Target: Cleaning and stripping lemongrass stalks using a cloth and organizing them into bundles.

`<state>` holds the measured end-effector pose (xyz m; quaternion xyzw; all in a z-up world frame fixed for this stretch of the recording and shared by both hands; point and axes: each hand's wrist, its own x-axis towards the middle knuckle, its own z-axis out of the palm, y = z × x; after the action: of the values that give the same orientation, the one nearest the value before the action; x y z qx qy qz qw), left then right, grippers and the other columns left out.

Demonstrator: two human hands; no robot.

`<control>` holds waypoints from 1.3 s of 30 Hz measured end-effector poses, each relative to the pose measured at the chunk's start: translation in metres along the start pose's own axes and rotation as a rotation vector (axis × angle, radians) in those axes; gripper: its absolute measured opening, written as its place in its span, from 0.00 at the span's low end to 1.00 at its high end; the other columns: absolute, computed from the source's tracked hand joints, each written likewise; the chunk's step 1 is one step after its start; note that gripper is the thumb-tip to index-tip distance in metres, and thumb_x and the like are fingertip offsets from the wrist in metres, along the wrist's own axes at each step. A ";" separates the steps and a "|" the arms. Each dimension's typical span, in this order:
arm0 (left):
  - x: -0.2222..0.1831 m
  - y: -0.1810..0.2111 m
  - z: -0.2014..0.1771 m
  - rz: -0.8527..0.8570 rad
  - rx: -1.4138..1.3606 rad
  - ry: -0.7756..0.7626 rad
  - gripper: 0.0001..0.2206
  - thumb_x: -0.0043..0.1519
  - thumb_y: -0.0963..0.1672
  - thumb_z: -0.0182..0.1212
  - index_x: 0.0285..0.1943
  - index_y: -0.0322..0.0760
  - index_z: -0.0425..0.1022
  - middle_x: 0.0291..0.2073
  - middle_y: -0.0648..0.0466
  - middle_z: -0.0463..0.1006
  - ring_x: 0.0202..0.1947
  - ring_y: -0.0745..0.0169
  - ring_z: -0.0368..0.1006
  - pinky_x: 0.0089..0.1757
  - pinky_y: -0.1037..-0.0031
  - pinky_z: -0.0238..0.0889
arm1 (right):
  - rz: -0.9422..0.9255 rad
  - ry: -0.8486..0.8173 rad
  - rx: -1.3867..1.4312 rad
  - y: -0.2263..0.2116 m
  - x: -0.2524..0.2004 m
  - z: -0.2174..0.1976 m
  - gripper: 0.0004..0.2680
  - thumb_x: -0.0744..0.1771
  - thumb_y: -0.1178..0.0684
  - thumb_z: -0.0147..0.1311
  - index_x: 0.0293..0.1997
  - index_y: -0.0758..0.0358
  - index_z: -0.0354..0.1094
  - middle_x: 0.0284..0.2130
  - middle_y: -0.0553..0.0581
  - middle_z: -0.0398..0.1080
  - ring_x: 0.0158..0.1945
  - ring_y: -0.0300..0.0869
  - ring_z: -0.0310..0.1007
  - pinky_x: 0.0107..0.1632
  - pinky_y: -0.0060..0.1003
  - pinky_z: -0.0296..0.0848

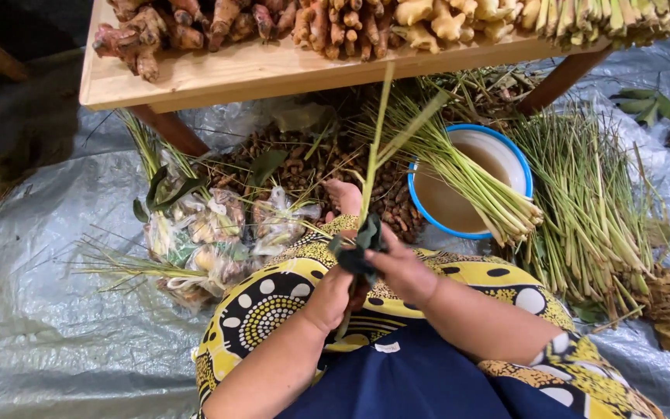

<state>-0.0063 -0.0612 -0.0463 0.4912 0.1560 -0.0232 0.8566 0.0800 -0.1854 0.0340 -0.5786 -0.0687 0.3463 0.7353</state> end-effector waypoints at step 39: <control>0.002 0.023 -0.006 -0.141 -0.019 0.012 0.09 0.72 0.46 0.50 0.43 0.36 0.67 0.18 0.52 0.64 0.12 0.67 0.60 0.17 0.79 0.57 | -0.323 0.167 0.531 -0.045 0.043 -0.135 0.16 0.68 0.55 0.45 0.62 0.68 0.51 0.48 0.70 0.69 0.38 0.50 0.78 0.32 0.26 0.72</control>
<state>-0.0012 -0.0439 -0.0301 0.4711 0.1953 -0.0790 0.8566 0.1988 -0.2724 0.0180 -0.3743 -0.0063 0.1822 0.9092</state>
